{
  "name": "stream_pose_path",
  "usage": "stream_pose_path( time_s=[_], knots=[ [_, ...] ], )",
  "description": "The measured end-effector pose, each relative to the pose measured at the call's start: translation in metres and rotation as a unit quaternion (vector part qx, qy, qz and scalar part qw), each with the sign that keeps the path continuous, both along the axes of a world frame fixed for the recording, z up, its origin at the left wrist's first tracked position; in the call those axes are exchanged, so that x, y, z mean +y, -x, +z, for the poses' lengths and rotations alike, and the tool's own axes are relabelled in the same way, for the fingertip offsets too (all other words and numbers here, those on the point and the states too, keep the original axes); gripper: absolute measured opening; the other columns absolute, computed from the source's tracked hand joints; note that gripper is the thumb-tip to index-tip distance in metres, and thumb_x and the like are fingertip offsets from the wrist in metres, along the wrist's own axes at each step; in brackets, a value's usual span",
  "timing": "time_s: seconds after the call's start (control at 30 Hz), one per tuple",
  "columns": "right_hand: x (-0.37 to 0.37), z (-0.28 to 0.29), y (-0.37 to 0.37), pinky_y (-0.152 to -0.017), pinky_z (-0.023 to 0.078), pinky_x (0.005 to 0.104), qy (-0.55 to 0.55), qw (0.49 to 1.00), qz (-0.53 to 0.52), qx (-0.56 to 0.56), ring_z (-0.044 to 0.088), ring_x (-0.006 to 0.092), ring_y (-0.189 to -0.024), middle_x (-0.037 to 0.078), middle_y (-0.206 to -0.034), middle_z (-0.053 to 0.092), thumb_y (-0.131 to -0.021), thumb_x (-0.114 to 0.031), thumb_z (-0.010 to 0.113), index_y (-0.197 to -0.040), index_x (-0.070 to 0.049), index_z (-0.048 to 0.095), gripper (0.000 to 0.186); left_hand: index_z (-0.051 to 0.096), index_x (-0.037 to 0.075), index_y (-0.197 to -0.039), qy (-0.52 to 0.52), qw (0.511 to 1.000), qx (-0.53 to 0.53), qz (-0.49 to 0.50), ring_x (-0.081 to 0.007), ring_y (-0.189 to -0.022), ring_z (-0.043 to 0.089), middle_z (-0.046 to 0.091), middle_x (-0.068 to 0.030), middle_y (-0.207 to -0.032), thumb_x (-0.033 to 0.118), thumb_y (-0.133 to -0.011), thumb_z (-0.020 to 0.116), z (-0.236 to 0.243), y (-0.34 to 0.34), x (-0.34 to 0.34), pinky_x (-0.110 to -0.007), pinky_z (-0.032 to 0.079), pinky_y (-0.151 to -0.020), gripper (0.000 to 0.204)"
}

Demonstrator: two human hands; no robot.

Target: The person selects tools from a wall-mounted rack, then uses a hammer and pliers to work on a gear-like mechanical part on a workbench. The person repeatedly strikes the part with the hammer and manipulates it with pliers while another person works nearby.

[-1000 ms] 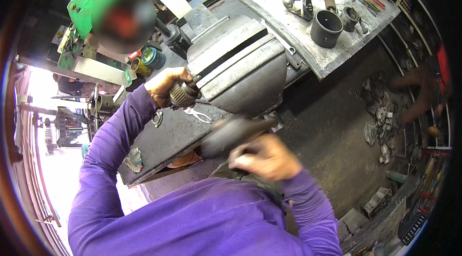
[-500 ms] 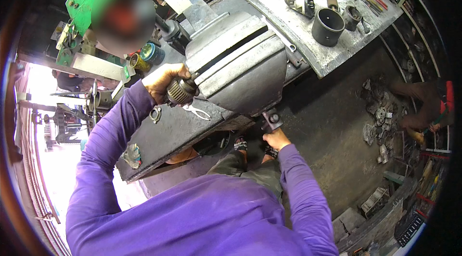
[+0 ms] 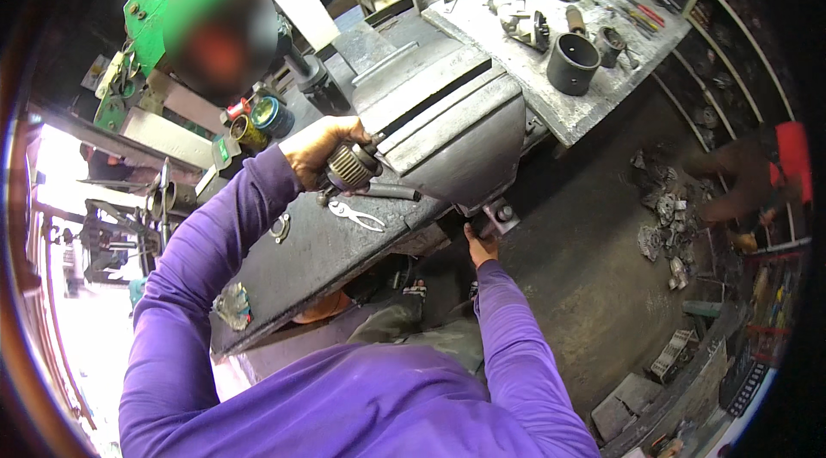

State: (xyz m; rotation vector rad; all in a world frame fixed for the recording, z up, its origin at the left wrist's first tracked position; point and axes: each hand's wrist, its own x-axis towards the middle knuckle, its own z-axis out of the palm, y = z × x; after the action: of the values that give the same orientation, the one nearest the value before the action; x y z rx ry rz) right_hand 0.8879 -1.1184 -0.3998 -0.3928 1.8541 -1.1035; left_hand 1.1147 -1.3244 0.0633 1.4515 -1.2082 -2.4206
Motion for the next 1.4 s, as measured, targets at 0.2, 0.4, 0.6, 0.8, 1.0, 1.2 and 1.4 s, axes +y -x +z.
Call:
stream_pose_path(
  time_s=[0.2,0.4,0.6,0.8,1.0,1.2,1.4],
  knots=[
    [0.023,0.077,-0.097,-0.058,0.043,0.0362,-0.003,0.983,-0.106,-0.151,0.054,0.0174,-0.059,0.005,-0.067,0.059,-0.089,-0.025,0.077,-0.082,-0.008,0.064,0.022,0.064,0.003,-0.099,0.037,0.995,0.024,-0.095,-0.0281,-0.061,0.071,0.071,-0.0148,-0.080,0.037,-0.092,0.058,-0.001,0.004,-0.002,-0.038,0.058,-0.049,0.036],
    [0.032,0.127,-0.155,-0.051,0.042,0.0397,0.049,0.933,-0.213,-0.287,0.046,0.0210,-0.051,0.004,-0.059,0.045,-0.089,-0.014,0.066,-0.071,-0.011,0.053,0.022,0.066,0.009,-0.089,0.017,0.996,0.028,-0.085,-0.0269,-0.058,0.068,0.067,-0.0120,-0.071,0.034,-0.089,0.060,0.000,0.006,0.001,-0.040,0.056,-0.050,0.026],
    [0.029,0.152,-0.166,-0.054,0.043,0.0408,0.052,0.932,-0.245,-0.263,0.045,0.0209,-0.053,0.004,-0.060,0.043,-0.087,-0.016,0.068,-0.071,-0.012,0.051,0.023,0.066,0.012,-0.092,0.010,0.990,0.052,-0.133,-0.0268,-0.060,0.069,0.071,-0.0106,-0.075,0.041,-0.092,0.058,-0.004,0.005,-0.003,-0.041,0.056,-0.052,0.029],
    [0.054,0.178,-0.163,-0.070,0.053,0.0430,0.014,0.922,-0.137,-0.363,0.061,0.0230,-0.079,0.006,-0.079,0.059,-0.092,-0.020,0.072,-0.095,-0.007,0.066,0.014,0.066,0.012,-0.103,0.001,0.991,0.064,-0.117,-0.0260,-0.065,0.070,0.071,-0.0088,-0.081,0.036,-0.094,0.058,-0.007,0.004,-0.005,-0.044,0.058,-0.056,0.027],
    [0.090,0.195,-0.086,-0.069,0.052,0.0286,-0.003,0.965,0.250,-0.077,0.063,0.0182,-0.075,0.010,-0.101,0.071,-0.093,-0.021,0.074,-0.124,0.004,0.067,0.040,0.061,0.010,-0.116,0.022,0.993,0.107,-0.039,-0.0271,-0.078,0.070,0.070,-0.0124,-0.098,0.050,-0.100,0.054,-0.010,-0.022,0.003,-0.045,0.060,-0.069,0.044],
    [0.106,0.244,-0.006,-0.093,0.054,0.0341,-0.062,0.928,0.366,-0.038,0.068,0.0213,-0.105,0.017,-0.116,0.072,-0.096,-0.021,0.074,-0.137,0.006,0.059,0.051,0.053,0.007,-0.139,0.144,0.945,0.091,0.280,-0.0286,-0.104,0.071,0.067,-0.0171,-0.129,0.051,-0.103,0.053,-0.061,-0.122,0.080,-0.042,0.058,-0.086,0.056],
    [0.035,0.292,-0.024,-0.086,0.054,0.0363,0.099,0.830,0.547,-0.047,0.066,0.0202,-0.093,0.012,-0.103,0.072,-0.095,-0.024,0.074,-0.130,0.002,0.063,0.044,0.066,-0.001,-0.102,0.183,0.904,-0.203,0.330,-0.0132,-0.070,0.062,0.069,-0.0064,-0.084,0.015,-0.094,0.067,-0.151,-0.159,0.243,-0.029,0.051,-0.065,0.017]
  ],
)
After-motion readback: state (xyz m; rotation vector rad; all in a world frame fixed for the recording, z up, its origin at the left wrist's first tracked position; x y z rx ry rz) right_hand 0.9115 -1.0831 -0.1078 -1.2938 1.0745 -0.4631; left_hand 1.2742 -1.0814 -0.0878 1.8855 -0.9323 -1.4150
